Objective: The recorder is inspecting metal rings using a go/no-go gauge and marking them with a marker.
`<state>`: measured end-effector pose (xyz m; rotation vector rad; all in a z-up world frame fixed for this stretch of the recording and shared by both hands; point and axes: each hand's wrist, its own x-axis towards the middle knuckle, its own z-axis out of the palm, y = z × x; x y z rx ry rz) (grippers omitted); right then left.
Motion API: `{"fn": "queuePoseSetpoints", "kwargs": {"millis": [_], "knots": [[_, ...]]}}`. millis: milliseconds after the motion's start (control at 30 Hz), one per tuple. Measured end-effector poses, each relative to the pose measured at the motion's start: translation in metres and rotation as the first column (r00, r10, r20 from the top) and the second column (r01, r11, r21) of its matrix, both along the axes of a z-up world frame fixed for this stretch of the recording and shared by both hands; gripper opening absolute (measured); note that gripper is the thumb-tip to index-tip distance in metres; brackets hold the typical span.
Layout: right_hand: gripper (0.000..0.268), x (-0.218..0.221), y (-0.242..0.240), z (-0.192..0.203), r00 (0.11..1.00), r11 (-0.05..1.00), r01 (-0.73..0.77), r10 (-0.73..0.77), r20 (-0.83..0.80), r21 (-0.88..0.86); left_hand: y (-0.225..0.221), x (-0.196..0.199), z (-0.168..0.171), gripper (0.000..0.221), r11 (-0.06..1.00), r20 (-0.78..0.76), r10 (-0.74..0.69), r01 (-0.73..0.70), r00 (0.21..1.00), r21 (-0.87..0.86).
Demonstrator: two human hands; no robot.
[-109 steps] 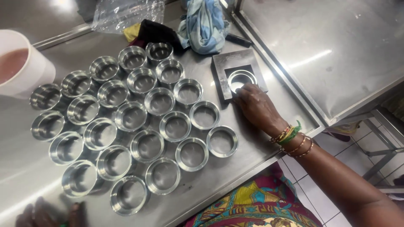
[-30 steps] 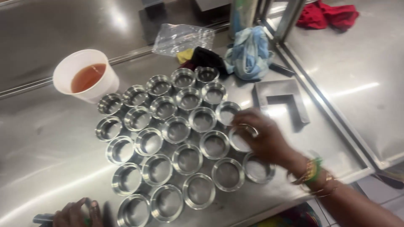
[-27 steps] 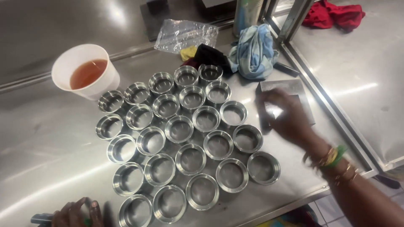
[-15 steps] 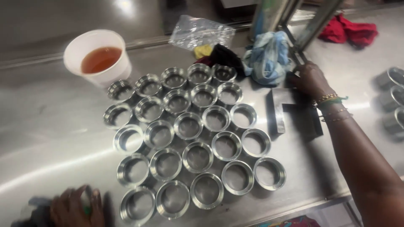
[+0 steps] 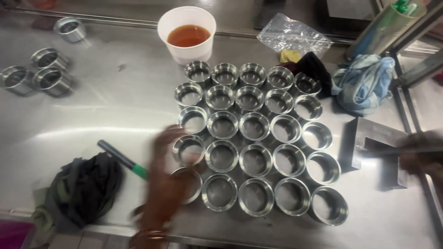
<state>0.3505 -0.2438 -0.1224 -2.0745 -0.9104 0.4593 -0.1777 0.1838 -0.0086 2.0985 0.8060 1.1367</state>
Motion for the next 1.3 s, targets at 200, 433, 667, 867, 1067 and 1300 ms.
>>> {"fn": "queuePoseSetpoints", "kwargs": {"millis": [200,433,667,867,1067,1300], "knots": [[0.033,-0.304,0.23,0.142,0.884,0.894,-0.174,0.326,-0.334,0.414,-0.051,0.071,0.04,0.067,0.74,-0.255,-0.652,0.673,0.714,-0.005],[0.028,-0.316,0.275,0.151,0.946,0.927,-0.175,0.252,-0.203,0.333,-0.008,0.061,0.092,0.067,0.699,-0.376,-0.714,0.586,0.59,-0.408],[0.033,-0.327,0.317,0.172,0.931,0.893,-0.132,0.26,-0.256,0.429,0.057,0.065,0.067,0.056,0.544,-0.275,-0.839,0.749,0.47,-0.379],[0.032,-0.308,0.359,0.154,0.996,0.965,-0.083,0.087,-0.004,0.248,0.092,0.082,0.015,0.058,0.618,-0.054,-0.689,0.547,0.723,-0.564],[0.049,-0.318,0.391,0.144,0.899,0.97,-0.179,0.094,0.427,0.165,0.102,0.076,0.035,0.062,0.802,-0.252,-0.422,0.229,0.871,-0.551],[0.043,-0.299,0.426,0.13,0.655,0.917,-0.397,0.311,0.689,-0.036,0.115,0.063,0.016,0.075,0.786,-0.023,-0.593,0.573,0.805,-0.232]]}}
